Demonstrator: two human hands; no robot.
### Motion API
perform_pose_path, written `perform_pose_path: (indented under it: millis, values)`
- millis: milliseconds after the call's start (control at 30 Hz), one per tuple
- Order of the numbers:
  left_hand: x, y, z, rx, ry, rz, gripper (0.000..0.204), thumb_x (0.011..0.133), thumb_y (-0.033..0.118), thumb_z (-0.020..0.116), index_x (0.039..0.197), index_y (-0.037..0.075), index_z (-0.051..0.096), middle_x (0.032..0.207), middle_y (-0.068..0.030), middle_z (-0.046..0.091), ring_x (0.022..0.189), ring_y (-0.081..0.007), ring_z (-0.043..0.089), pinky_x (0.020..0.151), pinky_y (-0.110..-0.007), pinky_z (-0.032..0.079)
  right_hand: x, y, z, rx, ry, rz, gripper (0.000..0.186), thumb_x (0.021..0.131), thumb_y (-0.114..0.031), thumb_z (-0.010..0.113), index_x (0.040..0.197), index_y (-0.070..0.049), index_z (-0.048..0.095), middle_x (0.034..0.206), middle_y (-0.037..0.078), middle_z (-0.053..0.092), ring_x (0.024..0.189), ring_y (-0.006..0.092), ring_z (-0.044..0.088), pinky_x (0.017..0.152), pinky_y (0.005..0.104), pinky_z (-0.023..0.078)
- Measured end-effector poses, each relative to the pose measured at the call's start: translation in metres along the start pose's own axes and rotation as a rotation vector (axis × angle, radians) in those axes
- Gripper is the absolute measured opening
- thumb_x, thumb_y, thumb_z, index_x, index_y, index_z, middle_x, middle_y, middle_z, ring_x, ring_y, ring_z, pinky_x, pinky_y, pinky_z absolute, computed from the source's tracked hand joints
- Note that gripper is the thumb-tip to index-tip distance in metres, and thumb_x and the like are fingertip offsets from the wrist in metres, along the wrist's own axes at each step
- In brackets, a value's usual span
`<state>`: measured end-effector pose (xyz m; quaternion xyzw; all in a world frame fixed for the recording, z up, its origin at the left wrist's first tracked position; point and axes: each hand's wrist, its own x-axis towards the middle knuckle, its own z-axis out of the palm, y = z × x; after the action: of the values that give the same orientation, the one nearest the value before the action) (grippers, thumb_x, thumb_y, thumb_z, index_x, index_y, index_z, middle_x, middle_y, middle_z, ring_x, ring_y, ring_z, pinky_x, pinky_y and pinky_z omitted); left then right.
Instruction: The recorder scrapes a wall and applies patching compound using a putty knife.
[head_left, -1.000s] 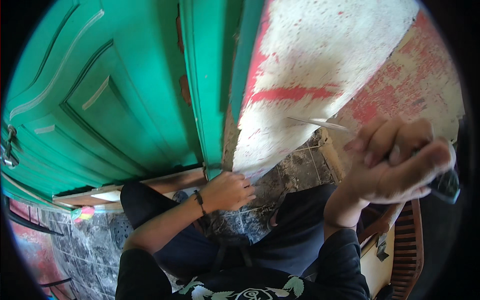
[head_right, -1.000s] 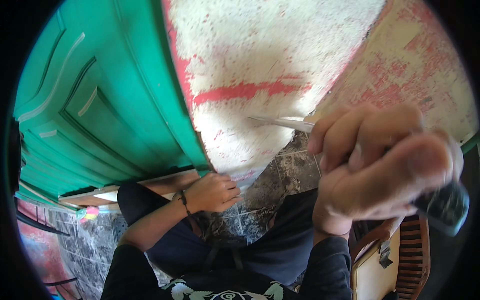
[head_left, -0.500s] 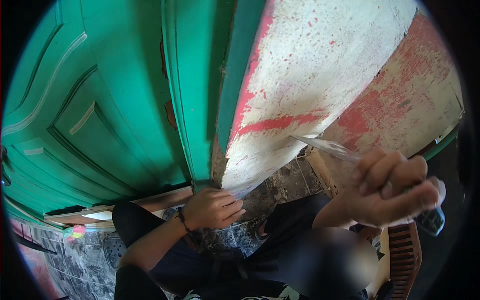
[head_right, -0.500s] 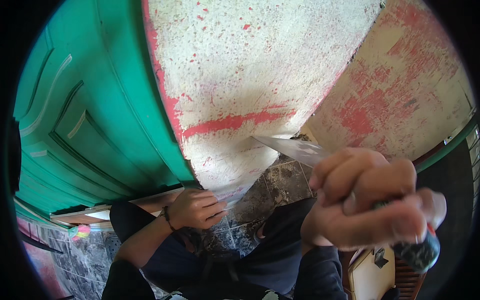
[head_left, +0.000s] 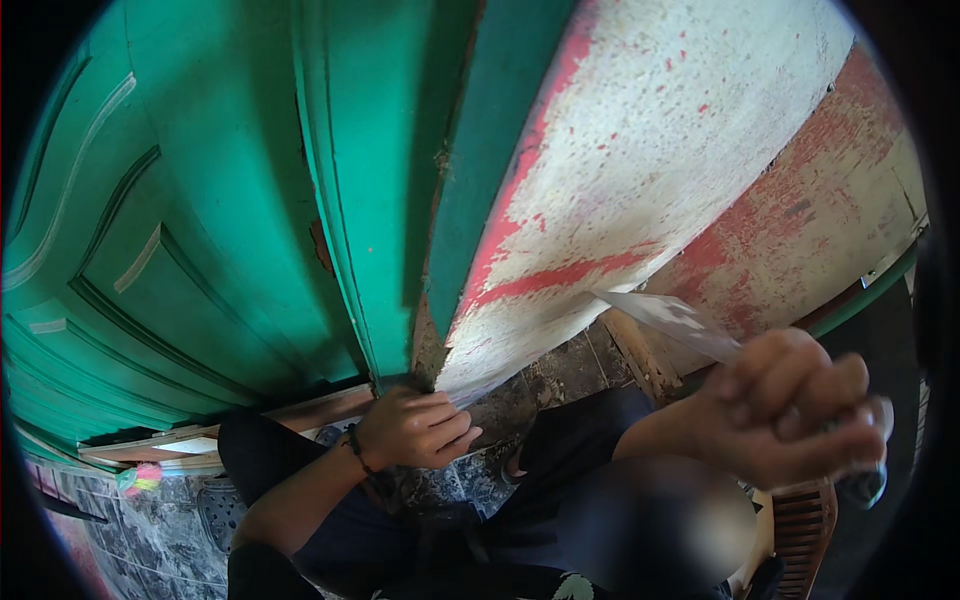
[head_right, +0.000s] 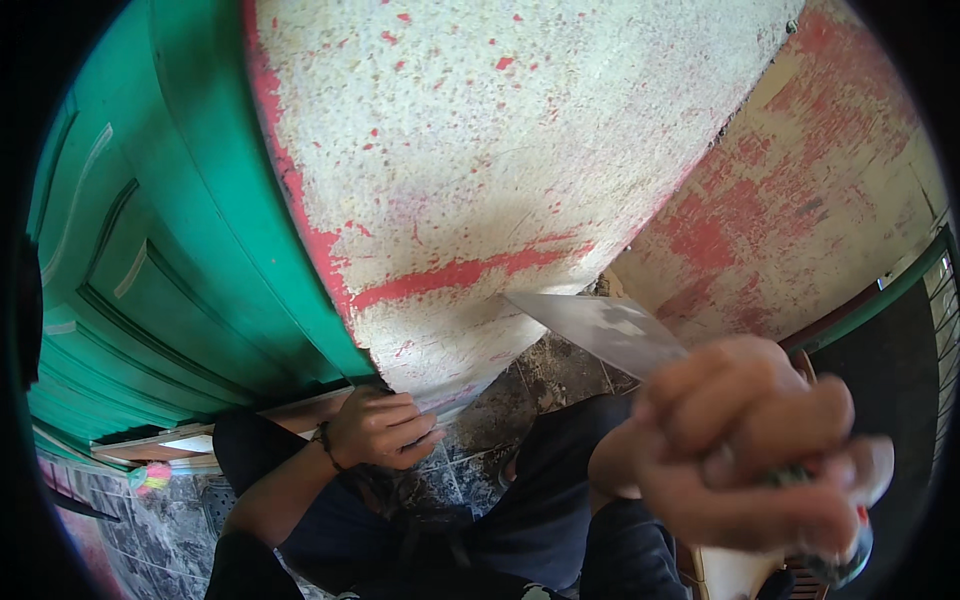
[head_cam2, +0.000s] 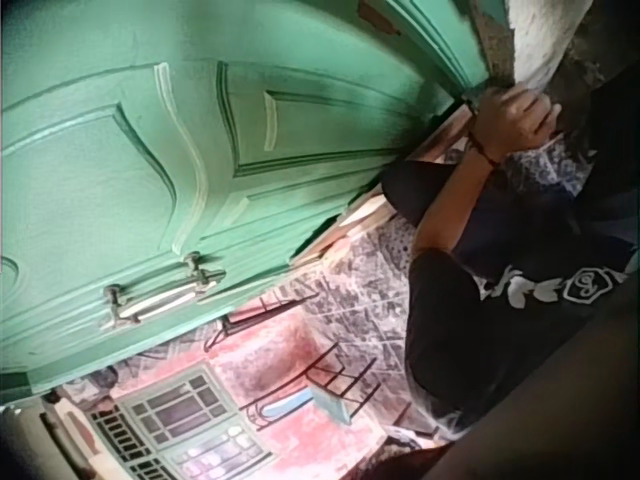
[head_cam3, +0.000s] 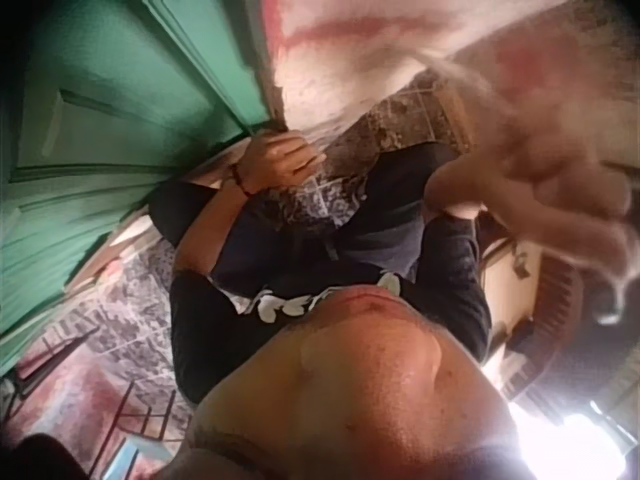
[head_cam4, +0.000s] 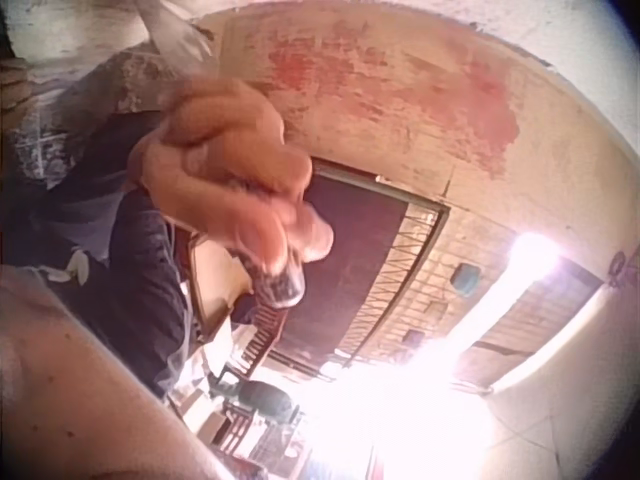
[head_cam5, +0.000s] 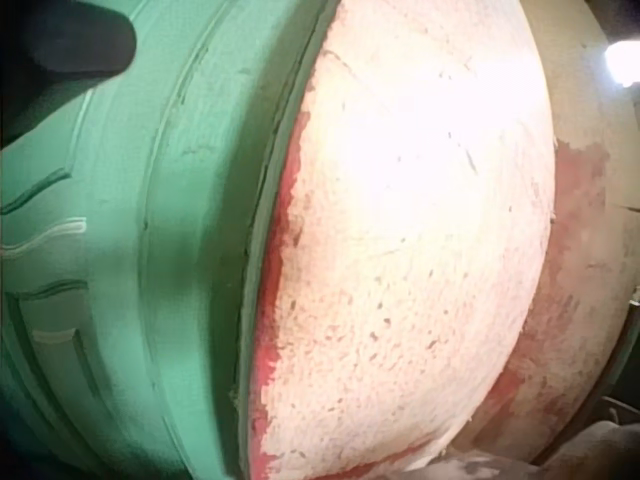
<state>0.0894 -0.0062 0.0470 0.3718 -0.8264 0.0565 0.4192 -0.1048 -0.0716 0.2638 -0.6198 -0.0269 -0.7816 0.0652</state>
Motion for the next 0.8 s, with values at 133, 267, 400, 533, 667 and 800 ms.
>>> perform_pose_path:
  millis: [133,267,400,533,667,800]
  values:
    - [-0.004,-0.003,0.001,0.006,-0.006,-0.005,0.021,0.081,0.021,0.076,0.068,0.013,0.062,0.061,0.0033,0.052,0.054,-0.0115,0.055,0.044,-0.029,0.045,-0.003,-0.004,-0.015,0.333,-0.059,0.06,0.042,0.104,-0.053,0.036,0.11,-0.011,0.037,0.064,0.002,0.039,0.035,0.0115,0.035,0.028,0.0282,0.039]
    - [0.0,-0.003,0.004,0.018,0.004,0.004,0.02,0.08,0.02,0.076,0.068,0.013,0.062,0.061,0.0031,0.052,0.055,-0.0115,0.055,0.044,-0.029,0.045,-0.006,0.001,0.003,0.146,-0.098,-0.009,0.037,0.11,-0.036,0.023,0.086,-0.011,0.038,0.061,-0.003,0.029,0.036,0.0005,0.024,0.026,0.0195,0.021]
    - [-0.002,-0.003,0.002,0.004,-0.004,-0.002,0.015,0.079,0.019,0.076,0.071,0.011,0.065,0.06,0.0024,0.053,0.054,-0.0123,0.056,0.045,-0.029,0.045,-0.004,-0.008,0.002,0.206,0.03,-0.023,0.036,0.109,-0.037,0.029,0.088,-0.01,0.038,0.059,-0.005,0.027,0.034,0.0013,0.023,0.028,0.0189,0.024]
    - [-0.003,-0.002,0.001,0.011,0.01,0.006,0.012,0.076,0.017,0.076,0.074,0.009,0.068,0.059,0.0014,0.054,0.053,-0.0132,0.056,0.046,-0.029,0.044,-0.004,-0.013,-0.009,-0.014,0.065,0.011,0.034,0.108,-0.039,0.034,0.089,-0.012,0.038,0.058,-0.004,0.028,0.033,0.0041,0.024,0.028,0.0196,0.028]
    - [-0.012,-0.003,0.002,0.033,-0.015,-0.017,0.019,0.08,0.02,0.076,0.068,0.013,0.062,0.062,0.0032,0.054,0.055,-0.0116,0.056,0.045,-0.028,0.045,-0.025,0.006,0.011,0.138,-0.023,0.108,0.035,0.108,-0.041,0.037,0.091,-0.011,0.038,0.058,-0.003,0.03,0.032,0.005,0.025,0.026,0.0211,0.028]
    - [-0.001,-0.002,0.002,0.021,0.015,0.013,0.02,0.08,0.021,0.076,0.068,0.012,0.061,0.061,0.0026,0.052,0.054,-0.0122,0.055,0.045,-0.028,0.045,0.002,-0.015,-0.008,0.265,0.064,-0.045,0.034,0.108,-0.039,0.036,0.088,-0.011,0.039,0.059,-0.003,0.031,0.035,0.0039,0.028,0.026,0.0217,0.029]
